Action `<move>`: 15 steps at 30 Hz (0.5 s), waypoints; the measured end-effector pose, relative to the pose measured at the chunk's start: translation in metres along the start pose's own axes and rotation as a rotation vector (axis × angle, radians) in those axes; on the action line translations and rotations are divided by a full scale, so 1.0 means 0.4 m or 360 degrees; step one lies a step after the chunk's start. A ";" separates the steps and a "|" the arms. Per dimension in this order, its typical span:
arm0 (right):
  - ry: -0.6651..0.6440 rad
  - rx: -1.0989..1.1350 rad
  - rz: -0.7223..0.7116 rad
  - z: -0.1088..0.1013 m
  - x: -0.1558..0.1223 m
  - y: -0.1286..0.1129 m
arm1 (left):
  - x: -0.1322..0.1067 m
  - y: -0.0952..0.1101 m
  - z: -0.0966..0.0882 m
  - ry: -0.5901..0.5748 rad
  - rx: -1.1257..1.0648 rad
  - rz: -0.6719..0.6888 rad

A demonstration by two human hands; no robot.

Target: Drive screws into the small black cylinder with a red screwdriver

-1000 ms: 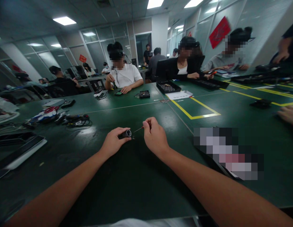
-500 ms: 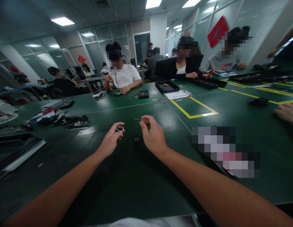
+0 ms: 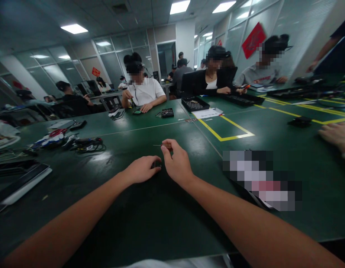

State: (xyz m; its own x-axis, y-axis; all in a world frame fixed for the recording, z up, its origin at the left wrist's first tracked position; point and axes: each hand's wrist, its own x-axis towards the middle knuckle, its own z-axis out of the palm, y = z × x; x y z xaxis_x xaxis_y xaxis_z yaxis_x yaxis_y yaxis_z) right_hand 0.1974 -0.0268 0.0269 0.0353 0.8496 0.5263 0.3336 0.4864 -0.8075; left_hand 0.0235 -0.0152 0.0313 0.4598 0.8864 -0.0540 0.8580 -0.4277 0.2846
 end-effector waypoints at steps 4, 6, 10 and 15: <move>-0.0013 -0.0009 0.0013 -0.001 -0.003 -0.002 | 0.010 -0.003 0.005 0.0012 0.0043 0.0056; -0.0031 0.0004 0.0026 -0.001 -0.004 -0.001 | 0.009 -0.011 0.005 0.0062 0.0035 0.0051; -0.0058 0.0003 0.0067 -0.003 -0.003 -0.001 | 0.000 -0.047 -0.006 0.0167 -0.0134 -0.0025; -0.0076 0.0017 0.0093 -0.005 0.000 -0.004 | -0.028 -0.115 -0.053 0.0393 -0.0539 -0.0188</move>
State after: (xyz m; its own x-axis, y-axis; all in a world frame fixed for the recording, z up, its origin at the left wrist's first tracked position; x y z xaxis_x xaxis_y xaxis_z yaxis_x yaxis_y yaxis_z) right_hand 0.1987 -0.0279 0.0288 0.0093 0.8853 0.4649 0.3220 0.4375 -0.8396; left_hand -0.0259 -0.0016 0.0390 0.2591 0.9592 0.1137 0.7589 -0.2749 0.5903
